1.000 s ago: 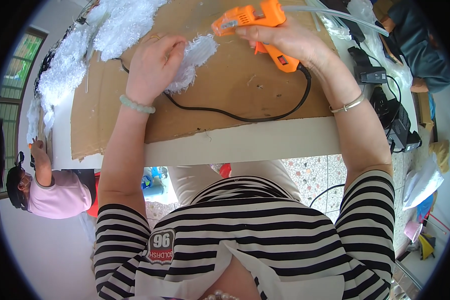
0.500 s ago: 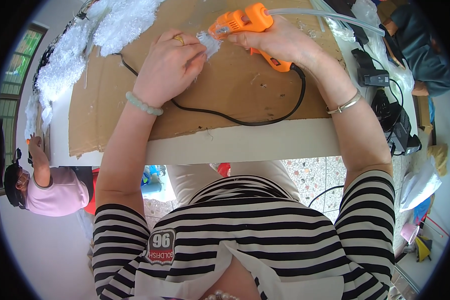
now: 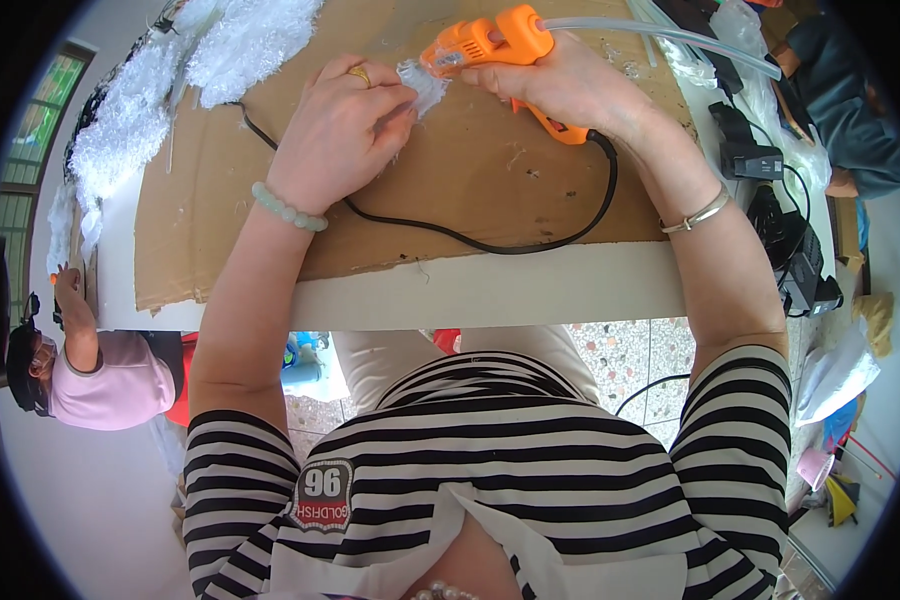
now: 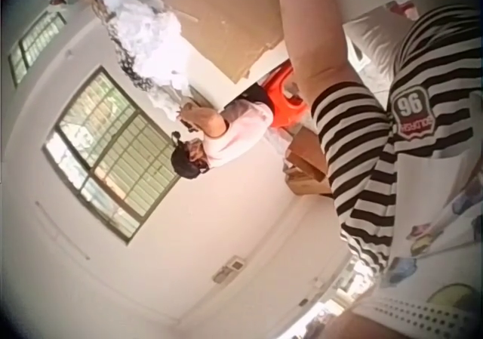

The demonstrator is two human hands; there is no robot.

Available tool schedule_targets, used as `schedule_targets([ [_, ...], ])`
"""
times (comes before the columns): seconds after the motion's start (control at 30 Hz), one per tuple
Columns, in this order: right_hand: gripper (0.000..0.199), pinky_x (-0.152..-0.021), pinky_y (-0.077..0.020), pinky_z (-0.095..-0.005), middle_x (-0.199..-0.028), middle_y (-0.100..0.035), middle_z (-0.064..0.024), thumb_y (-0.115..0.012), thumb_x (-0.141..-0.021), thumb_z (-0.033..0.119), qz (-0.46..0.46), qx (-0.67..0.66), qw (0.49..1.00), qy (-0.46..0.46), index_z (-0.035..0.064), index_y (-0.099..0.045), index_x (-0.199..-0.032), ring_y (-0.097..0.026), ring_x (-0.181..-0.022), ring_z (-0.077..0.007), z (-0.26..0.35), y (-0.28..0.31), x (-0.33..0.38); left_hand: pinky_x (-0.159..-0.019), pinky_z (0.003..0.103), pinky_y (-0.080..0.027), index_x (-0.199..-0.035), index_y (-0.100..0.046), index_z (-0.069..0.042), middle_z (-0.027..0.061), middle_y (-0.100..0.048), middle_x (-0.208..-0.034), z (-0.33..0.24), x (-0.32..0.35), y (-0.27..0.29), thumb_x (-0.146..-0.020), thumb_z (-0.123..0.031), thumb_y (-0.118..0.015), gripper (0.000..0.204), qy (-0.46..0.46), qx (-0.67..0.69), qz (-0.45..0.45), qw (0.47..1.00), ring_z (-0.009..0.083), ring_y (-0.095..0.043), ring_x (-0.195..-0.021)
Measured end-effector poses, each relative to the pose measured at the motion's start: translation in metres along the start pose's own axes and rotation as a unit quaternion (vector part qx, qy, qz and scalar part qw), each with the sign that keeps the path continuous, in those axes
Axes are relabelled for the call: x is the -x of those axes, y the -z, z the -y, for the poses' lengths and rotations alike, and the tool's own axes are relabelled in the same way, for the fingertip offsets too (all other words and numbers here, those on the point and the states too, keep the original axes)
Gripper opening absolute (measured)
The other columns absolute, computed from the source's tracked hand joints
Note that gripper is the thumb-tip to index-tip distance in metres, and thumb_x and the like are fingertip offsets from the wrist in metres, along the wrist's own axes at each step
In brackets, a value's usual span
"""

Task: Applying hot glue to white fluffy material to assemble a craft or toy.

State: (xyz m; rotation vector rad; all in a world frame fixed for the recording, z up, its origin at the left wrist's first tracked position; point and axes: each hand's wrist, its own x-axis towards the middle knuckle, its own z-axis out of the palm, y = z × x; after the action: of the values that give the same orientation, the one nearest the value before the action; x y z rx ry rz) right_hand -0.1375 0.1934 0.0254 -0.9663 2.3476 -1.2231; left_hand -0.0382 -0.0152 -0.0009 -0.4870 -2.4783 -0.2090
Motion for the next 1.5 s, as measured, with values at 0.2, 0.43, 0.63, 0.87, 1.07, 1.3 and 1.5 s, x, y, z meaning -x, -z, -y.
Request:
schedule_targets([
  [0.2,0.025,-0.055,-0.0429,-0.0245,-0.068,-0.057,0.0002,-0.065,-0.083,0.028,0.004,0.011,1.000,-0.021,0.0067,-0.066,-0.096,-0.053,-0.062,-0.0073,0.005,0.002,0.002,-0.084,0.042,-0.043,-0.070,-0.069,-0.006,0.0032,-0.064,-0.080,0.000,0.000,0.000,-0.074,-0.016,-0.062,0.012,0.008,0.003,-0.001,1.000,0.0260,-0.055,-0.094],
  [0.43,0.032,-0.059,-0.0417,-0.0231,-0.071,-0.056,0.0013,-0.066,-0.084,0.036,0.011,0.004,1.000,-0.011,0.0036,-0.061,-0.085,-0.051,-0.066,-0.0077,0.002,0.002,0.001,-0.084,0.042,-0.043,-0.070,-0.069,-0.007,0.0028,-0.064,-0.080,-0.001,-0.001,0.002,-0.073,-0.015,-0.062,0.011,0.016,0.002,0.005,1.000,0.0253,-0.055,-0.093],
  [0.63,0.032,-0.060,-0.0418,-0.0230,-0.071,-0.056,0.0015,-0.067,-0.083,0.036,0.008,0.028,0.999,-0.039,0.0042,-0.061,-0.085,-0.051,-0.066,-0.0076,0.010,0.003,0.005,-0.084,0.042,-0.043,-0.070,-0.069,-0.008,0.0019,-0.064,-0.080,-0.001,0.000,0.001,-0.073,-0.015,-0.063,0.010,0.011,-0.004,-0.002,1.000,0.0249,-0.055,-0.093],
  [0.87,0.031,-0.059,-0.0414,-0.0232,-0.070,-0.055,0.0017,-0.067,-0.083,0.035,0.003,0.014,0.999,-0.030,0.0046,-0.062,-0.085,-0.050,-0.065,-0.0073,0.008,0.001,0.003,-0.083,0.043,-0.043,-0.070,-0.069,-0.008,0.0021,-0.064,-0.079,0.000,-0.001,0.001,-0.072,-0.015,-0.063,0.010,0.014,-0.010,0.007,1.000,0.0250,-0.056,-0.092],
  [1.07,0.030,-0.059,-0.0413,-0.0232,-0.069,-0.054,0.0022,-0.066,-0.083,0.034,0.009,0.023,0.999,-0.031,0.0047,-0.062,-0.084,-0.049,-0.064,-0.0072,0.008,0.004,0.004,-0.082,0.041,-0.043,-0.071,-0.070,-0.009,0.0016,-0.064,-0.080,0.002,0.000,0.001,-0.072,-0.014,-0.062,0.010,0.013,-0.010,0.001,1.000,0.0247,-0.056,-0.092],
  [1.3,0.028,-0.056,-0.0423,-0.0236,-0.069,-0.055,0.0008,-0.065,-0.083,0.032,0.008,0.046,0.998,-0.040,0.0059,-0.064,-0.090,-0.052,-0.063,-0.0078,0.009,0.008,0.009,-0.080,0.040,-0.044,-0.074,-0.071,-0.011,0.0006,-0.063,-0.079,0.005,0.001,0.000,-0.069,-0.014,-0.061,0.011,0.017,-0.011,0.000,1.000,0.0235,-0.056,-0.089],
  [1.5,0.028,-0.057,-0.0411,-0.0228,-0.068,-0.053,0.0018,-0.067,-0.084,0.031,0.012,0.061,0.996,-0.063,0.0042,-0.062,-0.082,-0.049,-0.062,-0.0072,0.013,0.010,0.012,-0.079,0.040,-0.044,-0.073,-0.071,-0.012,0.0006,-0.063,-0.079,0.006,0.001,0.001,-0.069,-0.013,-0.061,0.011,0.018,-0.008,-0.006,1.000,0.0231,-0.055,-0.089],
])
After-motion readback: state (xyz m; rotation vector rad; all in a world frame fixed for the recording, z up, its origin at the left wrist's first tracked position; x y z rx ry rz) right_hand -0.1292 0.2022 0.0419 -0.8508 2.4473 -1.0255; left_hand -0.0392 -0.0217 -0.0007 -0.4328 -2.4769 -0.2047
